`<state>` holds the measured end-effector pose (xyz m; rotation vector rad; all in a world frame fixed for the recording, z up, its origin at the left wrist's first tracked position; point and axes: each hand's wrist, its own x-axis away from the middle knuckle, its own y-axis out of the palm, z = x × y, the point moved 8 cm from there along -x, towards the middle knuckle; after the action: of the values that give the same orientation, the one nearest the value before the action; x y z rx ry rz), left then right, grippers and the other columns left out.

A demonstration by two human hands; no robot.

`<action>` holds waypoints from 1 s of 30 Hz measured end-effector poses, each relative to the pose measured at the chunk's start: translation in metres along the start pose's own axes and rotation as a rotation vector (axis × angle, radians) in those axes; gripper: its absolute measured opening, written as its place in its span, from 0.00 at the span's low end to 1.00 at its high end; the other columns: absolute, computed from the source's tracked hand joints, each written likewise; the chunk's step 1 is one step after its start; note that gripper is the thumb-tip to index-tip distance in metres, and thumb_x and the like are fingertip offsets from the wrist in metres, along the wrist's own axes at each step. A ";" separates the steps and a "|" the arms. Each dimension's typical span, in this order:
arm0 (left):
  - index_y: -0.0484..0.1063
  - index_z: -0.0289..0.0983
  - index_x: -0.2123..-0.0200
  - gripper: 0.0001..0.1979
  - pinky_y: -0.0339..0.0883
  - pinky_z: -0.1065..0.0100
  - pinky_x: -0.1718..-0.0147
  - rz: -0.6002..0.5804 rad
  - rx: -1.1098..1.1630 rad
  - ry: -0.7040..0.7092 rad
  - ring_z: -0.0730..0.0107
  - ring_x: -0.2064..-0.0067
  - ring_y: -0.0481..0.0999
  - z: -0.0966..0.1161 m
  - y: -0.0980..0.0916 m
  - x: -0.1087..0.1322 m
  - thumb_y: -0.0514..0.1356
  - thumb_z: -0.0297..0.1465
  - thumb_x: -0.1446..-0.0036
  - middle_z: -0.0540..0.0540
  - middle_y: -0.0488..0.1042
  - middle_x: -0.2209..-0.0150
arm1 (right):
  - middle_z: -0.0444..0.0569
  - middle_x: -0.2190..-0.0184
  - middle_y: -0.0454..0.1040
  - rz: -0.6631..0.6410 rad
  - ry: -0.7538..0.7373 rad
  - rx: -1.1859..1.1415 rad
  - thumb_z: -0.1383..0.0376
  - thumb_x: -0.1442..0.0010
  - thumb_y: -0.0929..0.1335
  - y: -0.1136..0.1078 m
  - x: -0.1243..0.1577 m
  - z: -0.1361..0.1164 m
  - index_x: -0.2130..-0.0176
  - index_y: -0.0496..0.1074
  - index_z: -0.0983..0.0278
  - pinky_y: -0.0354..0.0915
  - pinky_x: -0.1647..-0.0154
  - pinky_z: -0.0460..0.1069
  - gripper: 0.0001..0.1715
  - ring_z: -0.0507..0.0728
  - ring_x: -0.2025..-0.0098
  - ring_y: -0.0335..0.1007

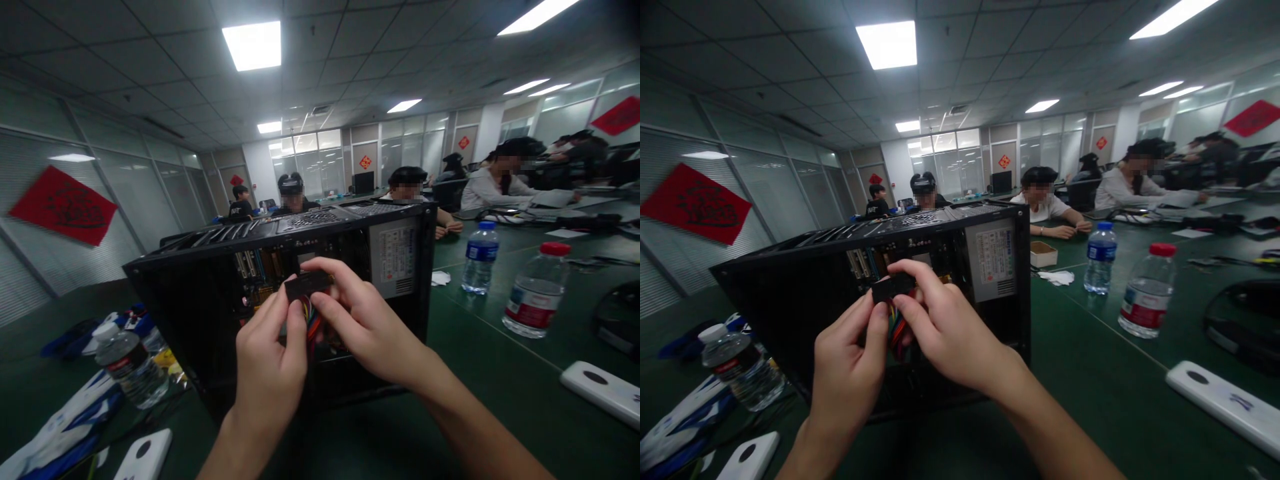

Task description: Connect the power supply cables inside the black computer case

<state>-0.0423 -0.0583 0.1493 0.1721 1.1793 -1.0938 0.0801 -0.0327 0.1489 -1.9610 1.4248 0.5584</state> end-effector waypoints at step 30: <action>0.80 0.39 0.71 0.20 0.58 0.69 0.70 -0.612 -0.412 -0.427 0.64 0.66 0.78 -0.140 0.081 0.009 0.52 0.39 0.38 0.45 0.81 0.71 | 0.57 0.57 0.77 -0.077 0.465 0.747 0.68 0.33 0.62 0.003 -0.003 0.150 0.45 0.65 0.65 0.62 0.56 0.49 0.17 0.61 0.54 0.74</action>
<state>-0.0731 0.0646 0.0479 -0.7530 1.0580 -1.2962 0.0811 0.0755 0.0452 -1.5527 1.5149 -0.4561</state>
